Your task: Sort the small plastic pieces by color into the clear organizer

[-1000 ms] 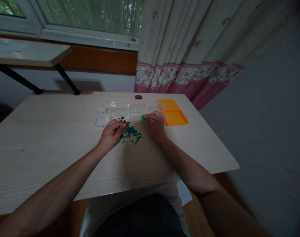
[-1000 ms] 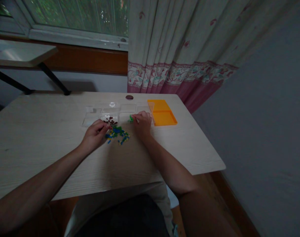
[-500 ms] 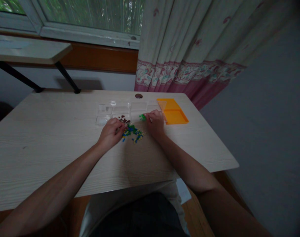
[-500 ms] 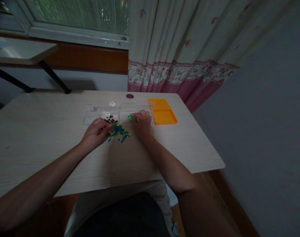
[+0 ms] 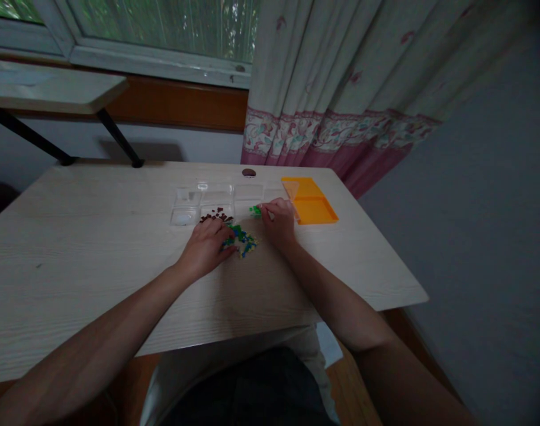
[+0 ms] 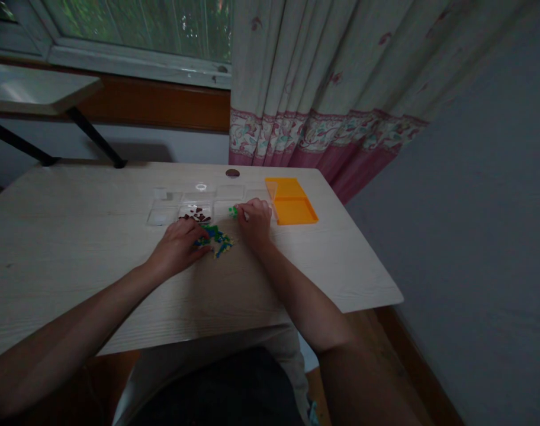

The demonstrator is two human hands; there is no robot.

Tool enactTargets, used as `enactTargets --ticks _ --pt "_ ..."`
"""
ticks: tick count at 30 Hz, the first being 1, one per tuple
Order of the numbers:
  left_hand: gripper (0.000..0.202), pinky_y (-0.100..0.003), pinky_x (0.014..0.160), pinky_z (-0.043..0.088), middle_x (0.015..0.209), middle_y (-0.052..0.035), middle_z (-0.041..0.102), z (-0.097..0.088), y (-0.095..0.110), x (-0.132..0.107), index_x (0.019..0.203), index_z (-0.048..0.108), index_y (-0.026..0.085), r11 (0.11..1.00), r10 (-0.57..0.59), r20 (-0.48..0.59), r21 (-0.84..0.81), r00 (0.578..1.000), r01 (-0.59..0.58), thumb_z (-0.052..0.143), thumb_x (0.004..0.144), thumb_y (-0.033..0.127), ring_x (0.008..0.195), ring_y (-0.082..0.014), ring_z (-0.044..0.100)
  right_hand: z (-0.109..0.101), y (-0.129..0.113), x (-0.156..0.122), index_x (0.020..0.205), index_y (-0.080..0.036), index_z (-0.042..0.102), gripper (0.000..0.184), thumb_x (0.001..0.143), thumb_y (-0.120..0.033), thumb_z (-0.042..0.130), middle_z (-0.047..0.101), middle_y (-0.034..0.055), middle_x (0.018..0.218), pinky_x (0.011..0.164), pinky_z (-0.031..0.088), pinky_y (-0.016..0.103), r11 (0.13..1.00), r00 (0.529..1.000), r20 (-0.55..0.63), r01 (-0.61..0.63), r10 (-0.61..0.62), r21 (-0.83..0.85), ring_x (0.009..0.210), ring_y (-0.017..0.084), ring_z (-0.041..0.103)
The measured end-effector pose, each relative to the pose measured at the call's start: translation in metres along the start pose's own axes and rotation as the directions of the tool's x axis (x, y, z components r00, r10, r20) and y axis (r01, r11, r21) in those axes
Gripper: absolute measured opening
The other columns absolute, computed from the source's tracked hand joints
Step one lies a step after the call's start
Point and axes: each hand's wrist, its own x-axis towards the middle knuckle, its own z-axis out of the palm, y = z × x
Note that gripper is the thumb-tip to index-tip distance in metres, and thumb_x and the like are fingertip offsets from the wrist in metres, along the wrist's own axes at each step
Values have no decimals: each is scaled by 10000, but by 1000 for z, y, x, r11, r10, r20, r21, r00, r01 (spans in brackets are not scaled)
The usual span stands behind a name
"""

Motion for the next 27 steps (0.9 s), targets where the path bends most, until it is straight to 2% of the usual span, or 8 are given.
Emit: enactTargets --ticks 10,27 --pt "173 -389 804 417 975 -83 585 5 -2 2 1000 648 215 999 25 -42 -20 999 -25 614 881 337 949 -261 524 -3 -6 1 895 -221 748 270 968 -347 521 623 48 886 830 337 342 1000 997 77 -11 12 -19 906 202 495" --pt "157 -385 799 410 942 -81 584 9 -3 4 914 658 211 999 44 -22 13 999 -43 606 894 358 929 -253 520 -3 -11 0 898 -225 751 267 962 -360 529 632 45 881 834 337 350 1000 999 44 13 -14 17 903 203 494"
